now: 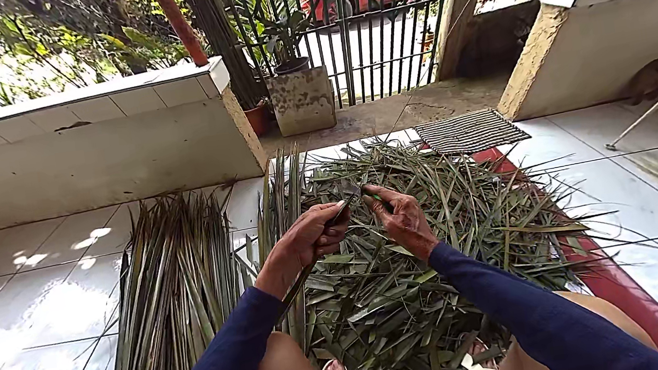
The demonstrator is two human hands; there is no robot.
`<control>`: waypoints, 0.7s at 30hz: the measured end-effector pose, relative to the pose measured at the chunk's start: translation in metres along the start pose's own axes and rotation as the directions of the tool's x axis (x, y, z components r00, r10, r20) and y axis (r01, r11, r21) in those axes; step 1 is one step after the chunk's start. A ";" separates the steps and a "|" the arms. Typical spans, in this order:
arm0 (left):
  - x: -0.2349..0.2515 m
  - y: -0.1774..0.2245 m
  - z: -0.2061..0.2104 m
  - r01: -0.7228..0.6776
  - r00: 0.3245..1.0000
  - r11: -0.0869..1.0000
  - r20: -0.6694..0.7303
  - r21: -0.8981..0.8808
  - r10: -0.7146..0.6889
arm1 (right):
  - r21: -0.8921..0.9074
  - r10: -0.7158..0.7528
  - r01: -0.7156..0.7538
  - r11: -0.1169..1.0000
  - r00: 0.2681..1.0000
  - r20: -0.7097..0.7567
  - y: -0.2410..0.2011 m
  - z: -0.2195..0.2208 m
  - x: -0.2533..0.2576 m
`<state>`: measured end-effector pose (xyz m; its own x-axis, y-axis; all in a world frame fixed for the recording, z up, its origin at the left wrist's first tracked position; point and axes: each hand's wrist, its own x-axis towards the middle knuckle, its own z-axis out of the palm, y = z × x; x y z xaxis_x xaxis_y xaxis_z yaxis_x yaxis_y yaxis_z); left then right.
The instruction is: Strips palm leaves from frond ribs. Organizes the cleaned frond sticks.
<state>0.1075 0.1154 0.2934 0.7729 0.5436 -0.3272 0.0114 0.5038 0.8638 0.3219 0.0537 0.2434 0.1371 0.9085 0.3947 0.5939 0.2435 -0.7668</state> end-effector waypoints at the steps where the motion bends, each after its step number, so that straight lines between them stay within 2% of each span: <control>1: 0.000 -0.001 -0.001 0.000 1.000 1.000 0.024 -0.009 0.001 | -0.022 -0.010 0.010 1.000 1.000 -0.014 0.001 -0.002 0.001; 6: -0.002 -0.001 -0.003 -0.011 0.997 0.999 0.074 -0.045 0.014 | -0.080 -0.015 0.010 0.997 0.998 -0.062 -0.003 -0.004 0.004; 15: -0.009 -0.002 -0.008 -0.007 0.992 0.999 0.122 -0.043 0.012 | 0.003 0.030 -0.030 1.000 0.993 -0.112 0.002 -0.022 0.022; 21: -0.016 -0.007 -0.008 0.023 0.991 1.000 0.128 -0.014 -0.021 | 0.057 0.062 -0.051 0.997 0.973 -0.221 0.011 -0.032 0.039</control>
<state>0.0901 0.1093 0.2896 0.8476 0.4423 -0.2930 0.0200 0.5252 0.8507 0.3594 0.0809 0.2673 0.3454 0.8245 0.4482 0.5404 0.2157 -0.8133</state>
